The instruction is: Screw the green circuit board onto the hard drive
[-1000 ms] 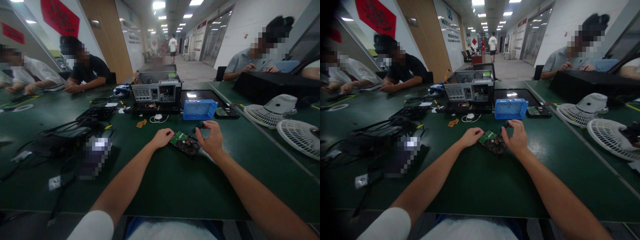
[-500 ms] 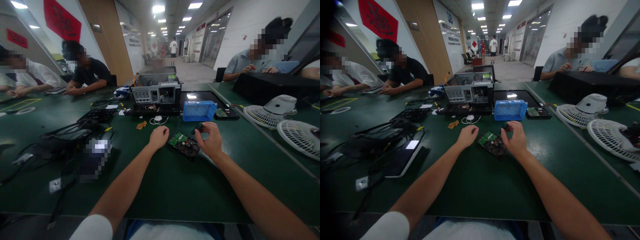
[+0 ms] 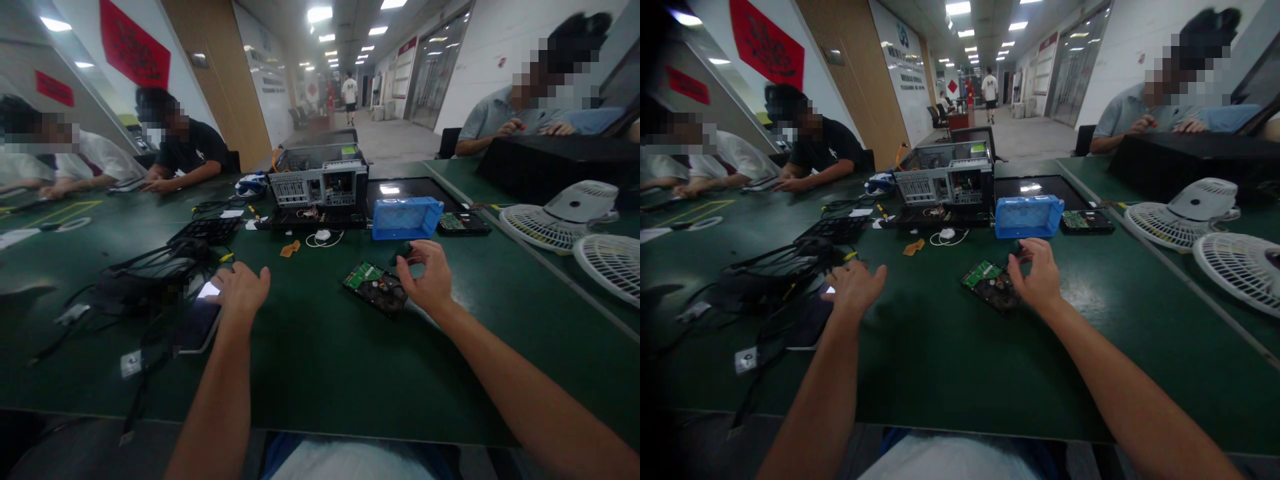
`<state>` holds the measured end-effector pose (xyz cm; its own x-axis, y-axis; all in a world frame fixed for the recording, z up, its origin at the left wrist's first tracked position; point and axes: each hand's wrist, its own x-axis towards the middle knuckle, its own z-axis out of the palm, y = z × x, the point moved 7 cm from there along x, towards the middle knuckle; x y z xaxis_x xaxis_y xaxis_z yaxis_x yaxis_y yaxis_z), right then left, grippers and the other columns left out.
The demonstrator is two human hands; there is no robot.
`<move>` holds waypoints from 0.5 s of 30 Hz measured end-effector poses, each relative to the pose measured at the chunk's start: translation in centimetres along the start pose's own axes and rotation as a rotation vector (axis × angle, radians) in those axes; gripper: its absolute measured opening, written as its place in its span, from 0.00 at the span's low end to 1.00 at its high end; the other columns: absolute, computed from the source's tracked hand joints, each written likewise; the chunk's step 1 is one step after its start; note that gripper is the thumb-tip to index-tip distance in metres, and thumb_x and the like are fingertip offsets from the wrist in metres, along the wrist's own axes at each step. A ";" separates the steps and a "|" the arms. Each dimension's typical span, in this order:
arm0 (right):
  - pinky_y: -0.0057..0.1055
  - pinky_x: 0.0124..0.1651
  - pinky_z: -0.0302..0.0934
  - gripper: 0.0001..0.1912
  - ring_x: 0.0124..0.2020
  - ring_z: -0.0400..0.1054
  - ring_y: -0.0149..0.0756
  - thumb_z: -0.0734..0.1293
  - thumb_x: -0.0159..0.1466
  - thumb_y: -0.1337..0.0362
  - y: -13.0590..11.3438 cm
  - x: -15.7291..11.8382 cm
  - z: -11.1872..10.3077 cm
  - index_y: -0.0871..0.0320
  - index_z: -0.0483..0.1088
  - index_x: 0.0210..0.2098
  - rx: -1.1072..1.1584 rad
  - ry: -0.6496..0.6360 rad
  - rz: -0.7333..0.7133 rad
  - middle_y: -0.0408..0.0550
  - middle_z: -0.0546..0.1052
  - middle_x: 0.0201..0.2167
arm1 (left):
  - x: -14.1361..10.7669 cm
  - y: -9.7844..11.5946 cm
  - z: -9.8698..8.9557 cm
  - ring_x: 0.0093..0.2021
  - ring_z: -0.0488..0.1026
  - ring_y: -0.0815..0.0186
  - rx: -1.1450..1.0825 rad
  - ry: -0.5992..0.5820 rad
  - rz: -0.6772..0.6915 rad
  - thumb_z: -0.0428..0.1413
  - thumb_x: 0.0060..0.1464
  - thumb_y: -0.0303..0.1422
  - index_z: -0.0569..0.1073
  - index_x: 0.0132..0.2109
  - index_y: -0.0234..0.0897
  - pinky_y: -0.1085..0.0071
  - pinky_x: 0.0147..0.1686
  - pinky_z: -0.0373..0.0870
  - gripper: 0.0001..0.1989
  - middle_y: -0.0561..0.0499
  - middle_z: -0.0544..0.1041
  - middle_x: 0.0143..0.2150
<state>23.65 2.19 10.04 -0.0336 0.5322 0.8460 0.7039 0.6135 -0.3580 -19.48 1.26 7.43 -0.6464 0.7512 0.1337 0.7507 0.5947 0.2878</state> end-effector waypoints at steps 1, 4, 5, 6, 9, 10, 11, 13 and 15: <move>0.39 0.35 0.74 0.22 0.35 0.72 0.36 0.70 0.65 0.64 0.0 0.0 0.0 0.54 0.63 0.56 0.004 0.000 0.005 0.55 0.70 0.52 | 0.2 -0.6 0.1 0.66 0.55 0.31 -0.016 -0.026 -0.030 0.51 0.59 0.52 0.68 0.58 0.31 0.30 0.57 0.57 0.31 0.24 0.60 0.65; 0.40 0.36 0.74 0.22 0.37 0.73 0.37 0.69 0.65 0.63 0.2 0.0 -0.1 0.54 0.63 0.57 0.009 0.002 0.012 0.55 0.71 0.52 | -0.1 -0.6 -0.3 0.66 0.55 0.32 -0.050 0.009 -0.017 0.52 0.59 0.51 0.69 0.58 0.32 0.31 0.57 0.57 0.30 0.25 0.60 0.65; 0.41 0.37 0.75 0.22 0.37 0.74 0.38 0.70 0.65 0.63 0.3 0.0 -0.1 0.54 0.64 0.57 0.005 0.003 0.009 0.56 0.71 0.52 | -0.4 -0.1 -0.7 0.65 0.55 0.32 -0.057 0.057 0.014 0.52 0.60 0.50 0.69 0.57 0.32 0.30 0.57 0.56 0.28 0.26 0.61 0.64; 0.41 0.38 0.75 0.22 0.38 0.74 0.39 0.70 0.65 0.64 0.3 0.0 -0.1 0.54 0.64 0.57 0.002 0.006 0.002 0.56 0.71 0.53 | -1.0 0.6 -1.3 0.65 0.54 0.32 -0.059 0.127 0.052 0.53 0.60 0.49 0.70 0.56 0.32 0.31 0.58 0.55 0.27 0.27 0.61 0.63; 0.43 0.43 0.76 0.23 0.43 0.75 0.42 0.70 0.65 0.64 0.2 0.1 0.0 0.53 0.63 0.57 0.010 0.008 -0.019 0.57 0.72 0.57 | -3.8 4.3 -1.7 0.65 0.56 0.38 -0.144 0.233 0.286 0.55 0.61 0.43 0.71 0.56 0.33 0.39 0.62 0.56 0.22 0.32 0.63 0.61; 0.44 0.44 0.76 0.23 0.45 0.76 0.43 0.70 0.65 0.64 0.1 0.1 0.0 0.52 0.63 0.58 0.019 0.007 -0.022 0.58 0.72 0.58 | -5.0 5.9 -1.2 0.64 0.58 0.41 -0.198 0.200 0.396 0.55 0.62 0.42 0.72 0.56 0.34 0.42 0.62 0.58 0.20 0.34 0.65 0.60; 0.45 0.45 0.76 0.23 0.47 0.76 0.44 0.70 0.65 0.63 0.0 0.1 0.1 0.52 0.62 0.58 0.028 0.003 -0.023 0.58 0.72 0.59 | -6.4 7.6 -0.4 0.62 0.61 0.44 -0.257 0.131 0.517 0.54 0.63 0.41 0.72 0.55 0.35 0.45 0.61 0.61 0.18 0.36 0.67 0.58; 0.45 0.46 0.76 0.23 0.48 0.76 0.45 0.69 0.66 0.63 -0.1 0.1 0.2 0.52 0.62 0.58 0.034 -0.005 -0.016 0.57 0.72 0.60 | -9.6 10.6 1.3 0.61 0.64 0.50 -0.383 -0.019 0.748 0.51 0.67 0.38 0.72 0.56 0.36 0.51 0.60 0.65 0.16 0.39 0.70 0.56; 0.45 0.46 0.75 0.22 0.48 0.76 0.45 0.69 0.66 0.62 -0.1 0.1 0.1 0.53 0.63 0.58 0.019 -0.009 -0.007 0.57 0.73 0.59 | -12.6 12.9 2.6 0.61 0.65 0.51 -0.467 -0.117 0.954 0.51 0.67 0.37 0.71 0.59 0.37 0.52 0.61 0.66 0.18 0.39 0.70 0.58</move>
<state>23.49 2.29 10.13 -0.0446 0.5327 0.8451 0.6898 0.6283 -0.3596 -1.27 0.25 6.96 0.2160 0.8857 0.4109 0.7966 -0.4032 0.4504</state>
